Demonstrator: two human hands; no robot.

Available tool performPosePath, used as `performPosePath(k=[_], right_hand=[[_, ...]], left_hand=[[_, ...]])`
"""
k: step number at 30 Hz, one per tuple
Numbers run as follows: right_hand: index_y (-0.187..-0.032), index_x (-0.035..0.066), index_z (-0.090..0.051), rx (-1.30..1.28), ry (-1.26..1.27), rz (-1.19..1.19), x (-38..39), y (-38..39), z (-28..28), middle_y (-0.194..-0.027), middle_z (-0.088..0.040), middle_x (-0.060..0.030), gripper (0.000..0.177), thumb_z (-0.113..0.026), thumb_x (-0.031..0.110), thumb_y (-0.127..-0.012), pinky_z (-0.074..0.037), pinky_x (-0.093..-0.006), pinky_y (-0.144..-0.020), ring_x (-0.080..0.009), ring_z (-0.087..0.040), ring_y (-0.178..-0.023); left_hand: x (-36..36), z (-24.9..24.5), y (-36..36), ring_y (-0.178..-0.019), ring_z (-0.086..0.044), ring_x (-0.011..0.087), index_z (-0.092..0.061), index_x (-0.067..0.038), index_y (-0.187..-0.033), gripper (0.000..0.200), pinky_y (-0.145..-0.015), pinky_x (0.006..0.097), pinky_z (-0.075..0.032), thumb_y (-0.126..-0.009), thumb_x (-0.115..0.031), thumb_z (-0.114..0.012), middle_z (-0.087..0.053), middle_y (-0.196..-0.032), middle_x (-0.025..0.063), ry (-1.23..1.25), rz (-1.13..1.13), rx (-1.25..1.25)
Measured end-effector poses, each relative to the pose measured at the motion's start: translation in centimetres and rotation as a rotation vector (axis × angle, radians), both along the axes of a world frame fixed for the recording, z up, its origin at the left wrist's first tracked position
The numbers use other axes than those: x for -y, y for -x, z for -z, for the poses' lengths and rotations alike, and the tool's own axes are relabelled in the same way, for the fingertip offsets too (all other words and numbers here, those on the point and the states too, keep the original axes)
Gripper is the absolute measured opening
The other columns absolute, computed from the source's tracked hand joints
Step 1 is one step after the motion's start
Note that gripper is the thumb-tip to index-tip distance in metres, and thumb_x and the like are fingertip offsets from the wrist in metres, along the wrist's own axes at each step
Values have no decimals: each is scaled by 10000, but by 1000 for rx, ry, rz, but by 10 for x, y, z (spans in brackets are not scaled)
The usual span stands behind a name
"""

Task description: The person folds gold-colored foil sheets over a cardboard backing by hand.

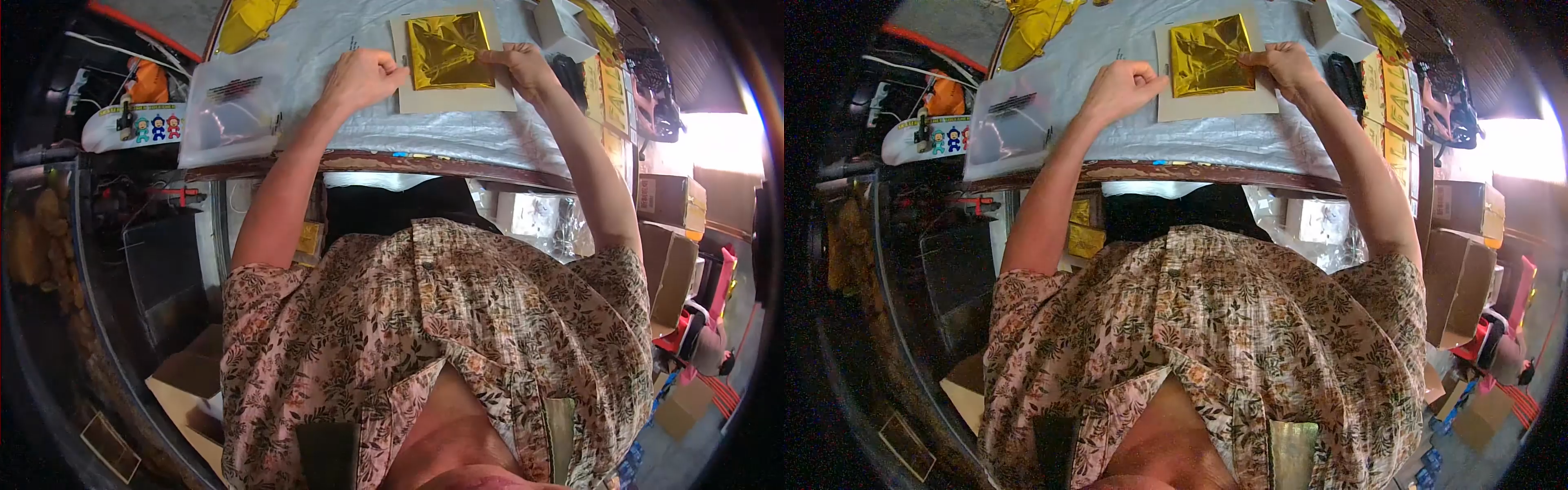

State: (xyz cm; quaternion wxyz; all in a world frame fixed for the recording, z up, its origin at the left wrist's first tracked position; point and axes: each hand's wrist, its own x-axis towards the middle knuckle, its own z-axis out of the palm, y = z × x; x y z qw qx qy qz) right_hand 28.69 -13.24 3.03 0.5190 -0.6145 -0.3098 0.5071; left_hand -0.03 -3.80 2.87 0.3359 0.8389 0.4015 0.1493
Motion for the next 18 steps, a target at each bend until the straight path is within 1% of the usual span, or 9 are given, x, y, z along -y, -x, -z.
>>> performPosePath(k=[2, 4, 8, 10, 13, 15, 16, 18], right_hand=[[-751, 17, -722, 50, 11, -42, 1, -7, 2, -745, -717, -60, 131, -822, 60, -824, -505, -253, -565, -119, -644, -604], [-765, 24, -739, 181, 4, -67, 8, 2, -13, -728, -717, -50, 110, -817, 65, -831, -497, -245, -563, -106, -637, -595], [-795, 11, -758, 181, -36, -53, 7, -4, 4, -722, -718, -44, 106, -816, 88, -839, -485, -246, -565, -97, -629, -592], [-831, 0, -770, 267, -61, -1, 5, 2, 8, -728, -721, -40, 115, -807, 108, -852, -472, -249, -571, -89, -616, -589], [-862, -12, -775, 303, -100, -43, 11, 7, -5, -736, -722, -35, 134, -803, 119, -858, -469, -245, -591, -82, -612, -601], [-863, -16, -774, 352, -81, -42, 12, 4, -14, -732, -717, -29, 147, -802, 129, -861, -466, -245, -591, -78, -606, -603], [-864, -19, -773, 399, -64, -42, 14, 2, -16, -728, -712, -23, 161, -800, 139, -865, -463, -245, -591, -73, -600, -605], [-862, -27, -770, 384, -66, -66, 15, -3, -17, -724, -705, -15, 193, -804, 163, -866, -455, -242, -582, -68, -593, -606]], left_hand=[[0, 3, 1, -684, -703, 276, -741, -63, -779, 321, -701, 387, -552, -811, -381, -748, -714, -705, 97, 28, -5, 12], [-1, 3, 1, -677, -700, 271, -742, -61, -777, 331, -697, 387, -549, -811, -390, -750, -713, -702, 97, 55, -12, 24], [1, 12, -3, -654, -685, 261, -747, -53, -783, 348, -689, 380, -543, -811, -400, -752, -704, -688, 99, 58, -31, 65], [4, 11, -7, -649, -681, 258, -747, -50, -786, 352, -688, 377, -542, -810, -401, -752, -702, -684, 101, 39, -44, 81], [4, 10, -8, -645, -677, 245, -750, -46, -794, 356, -685, 374, -540, -811, -402, -752, -696, -673, 99, 32, -33, 61], [-1, 12, -3, -609, -537, 106, -726, -18, -801, 388, -600, 328, -464, -880, -397, -751, -634, -650, 21, 69, 31, 57], [-2, 11, -1, -609, -537, 106, -726, -18, -801, 388, -600, 328, -464, -880, -397, -751, -634, -650, 21, 72, 32, 58], [-5, 7, 1, -624, -534, 93, -727, -14, -801, 399, -592, 318, -455, -875, -404, -758, -642, -672, 3, 156, 47, 125]])
